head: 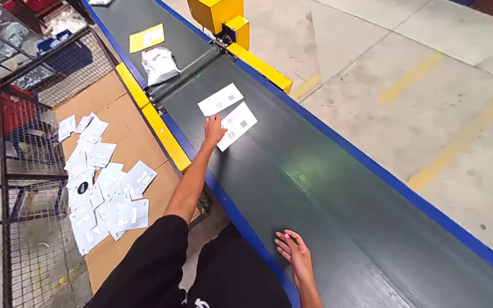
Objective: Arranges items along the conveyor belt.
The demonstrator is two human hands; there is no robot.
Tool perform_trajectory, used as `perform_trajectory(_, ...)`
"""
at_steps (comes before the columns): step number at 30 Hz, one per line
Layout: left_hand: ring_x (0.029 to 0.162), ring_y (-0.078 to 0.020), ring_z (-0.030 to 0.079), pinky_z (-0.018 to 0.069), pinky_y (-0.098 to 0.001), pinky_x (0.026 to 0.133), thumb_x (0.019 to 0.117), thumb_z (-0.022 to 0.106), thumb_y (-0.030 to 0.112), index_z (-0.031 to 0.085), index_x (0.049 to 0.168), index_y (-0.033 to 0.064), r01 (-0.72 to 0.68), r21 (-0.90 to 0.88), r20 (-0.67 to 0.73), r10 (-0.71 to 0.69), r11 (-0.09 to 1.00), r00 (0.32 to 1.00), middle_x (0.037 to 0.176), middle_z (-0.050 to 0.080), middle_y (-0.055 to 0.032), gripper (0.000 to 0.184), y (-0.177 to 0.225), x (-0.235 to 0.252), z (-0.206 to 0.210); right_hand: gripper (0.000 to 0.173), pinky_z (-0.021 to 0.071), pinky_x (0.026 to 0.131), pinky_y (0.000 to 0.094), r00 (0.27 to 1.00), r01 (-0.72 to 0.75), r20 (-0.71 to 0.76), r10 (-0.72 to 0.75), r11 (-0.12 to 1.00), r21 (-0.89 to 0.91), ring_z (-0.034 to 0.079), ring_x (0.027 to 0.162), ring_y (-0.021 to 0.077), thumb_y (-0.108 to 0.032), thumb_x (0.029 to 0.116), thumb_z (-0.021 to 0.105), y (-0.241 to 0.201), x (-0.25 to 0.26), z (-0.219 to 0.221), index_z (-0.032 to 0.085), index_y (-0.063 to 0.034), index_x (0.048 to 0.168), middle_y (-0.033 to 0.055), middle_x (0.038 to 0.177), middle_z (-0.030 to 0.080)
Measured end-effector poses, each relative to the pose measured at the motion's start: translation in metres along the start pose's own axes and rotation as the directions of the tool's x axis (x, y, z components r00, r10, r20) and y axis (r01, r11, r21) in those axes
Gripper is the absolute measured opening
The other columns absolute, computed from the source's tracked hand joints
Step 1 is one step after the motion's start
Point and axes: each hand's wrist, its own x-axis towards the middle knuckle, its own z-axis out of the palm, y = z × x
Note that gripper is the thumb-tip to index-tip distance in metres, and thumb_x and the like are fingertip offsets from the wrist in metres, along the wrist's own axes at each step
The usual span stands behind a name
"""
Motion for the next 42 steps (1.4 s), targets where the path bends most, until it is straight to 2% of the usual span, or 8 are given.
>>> perform_trajectory(7,0.135,-0.0524,0.044,0.0418,-0.0718,0.102,0.0868,0.08,0.035,0.05,0.142,-0.0038,0.078,0.054,0.079,-0.082,0.996,0.993,0.147,0.046,-0.0311,0.074,0.017,0.094,0.004,0.025,0.0642,0.067,0.0375,0.993,0.015,-0.119,-0.013,1.0,0.019,0.077,0.084,0.0286,-0.011,0.1061,0.052,-0.007,0.006,-0.004,0.057,0.0013,0.127,0.0199,0.104,0.075)
perform_trajectory(11,0.138,-0.0553,0.038,0.0395,-0.0746,0.102,0.0659,0.093,0.053,0.046,0.147,-0.0022,0.096,0.097,0.137,-0.109,0.991,0.984,0.152,0.038,-0.0344,0.109,0.036,0.075,0.031,0.023,0.0639,0.066,0.0346,0.986,0.038,-0.164,-0.033,0.999,0.026,0.077,0.082,0.0255,-0.011,0.106,0.052,-0.008,0.01,-0.003,0.057,0.0005,0.125,0.0177,0.104,0.076)
perform_trajectory(16,0.134,-0.0529,0.045,0.0398,-0.07,0.105,0.0597,0.095,0.053,0.037,0.153,0.0008,0.177,0.045,0.256,-0.182,0.983,0.949,0.143,0.047,-0.0352,0.122,0.07,0.015,0.054,0.022,0.0635,0.064,0.0327,0.985,0.054,-0.166,-0.05,0.998,0.017,0.077,0.081,0.0234,-0.009,0.1057,0.052,-0.014,0.018,0.003,0.056,-0.0003,0.125,0.0163,0.103,0.076)
perform_trajectory(22,0.133,-0.0463,0.048,0.0407,-0.0672,0.105,0.0758,0.085,0.052,0.06,0.138,0.0014,0.083,-0.073,0.309,-0.057,0.994,0.949,0.14,0.055,-0.0264,0.084,0.075,-0.078,0.076,0.024,0.0631,0.066,0.0333,0.992,0.085,-0.085,-0.089,0.995,-0.052,0.076,0.083,0.0238,-0.01,0.1055,0.053,-0.022,0.029,0.017,0.057,0.0002,0.127,0.0176,0.107,0.076)
perform_trajectory(27,0.117,-0.036,0.065,0.0487,-0.0555,0.106,0.0879,0.079,0.026,0.065,0.124,-0.0037,-0.063,-0.429,0.364,0.235,0.901,0.901,0.12,0.068,-0.0241,0.049,0.011,-0.14,0.07,0.025,0.0635,0.067,0.0354,0.992,0.12,-0.029,-0.126,0.98,-0.158,0.076,0.081,0.0249,-0.009,0.1046,0.055,-0.018,0.027,0.026,0.057,0.002,0.127,0.0177,0.103,0.076)
perform_trajectory(33,0.111,-0.0332,0.067,0.0487,-0.0548,0.104,0.0892,0.077,0.018,0.068,0.122,-0.0014,-0.074,-0.326,0.404,0.21,0.943,0.89,0.115,0.071,-0.0212,0.039,-0.088,-0.181,0.009,0.025,0.0649,0.061,0.0397,0.977,0.214,0.096,-0.192,0.872,-0.44,0.076,0.072,0.0253,-0.009,0.1006,0.062,-0.039,0.043,0.027,0.06,-0.0001,0.124,0.014,0.092,0.077)
perform_trajectory(37,0.108,-0.0334,0.068,0.0489,-0.0553,0.103,0.0911,0.075,0.017,0.072,0.113,-0.0025,-0.104,-0.257,0.407,0.205,0.961,0.89,0.11,0.072,-0.0209,0.029,-0.133,-0.195,-0.035,0.034,0.0636,0.074,0.0419,0.921,0.389,0.219,-0.324,0.715,-0.58,0.075,0.083,0.0208,-0.017,0.0965,0.07,-0.073,0.077,0.051,0.062,-0.0034,0.126,0.0104,0.103,0.076)
perform_trajectory(42,0.092,-0.0189,0.072,0.0579,-0.0439,0.092,0.0903,0.076,0.015,0.073,0.11,-0.0014,-0.119,-0.44,0.29,0.267,0.89,0.919,0.099,0.075,-0.0129,0.026,-0.161,-0.193,-0.12,0.053,0.0594,0.091,0.0484,0.811,0.582,0.397,-0.43,0.532,-0.615,0.072,0.104,0.0251,-0.029,0.0923,0.075,-0.118,0.11,0.122,0.057,-0.0028,0.135,0.0142,0.118,0.072)
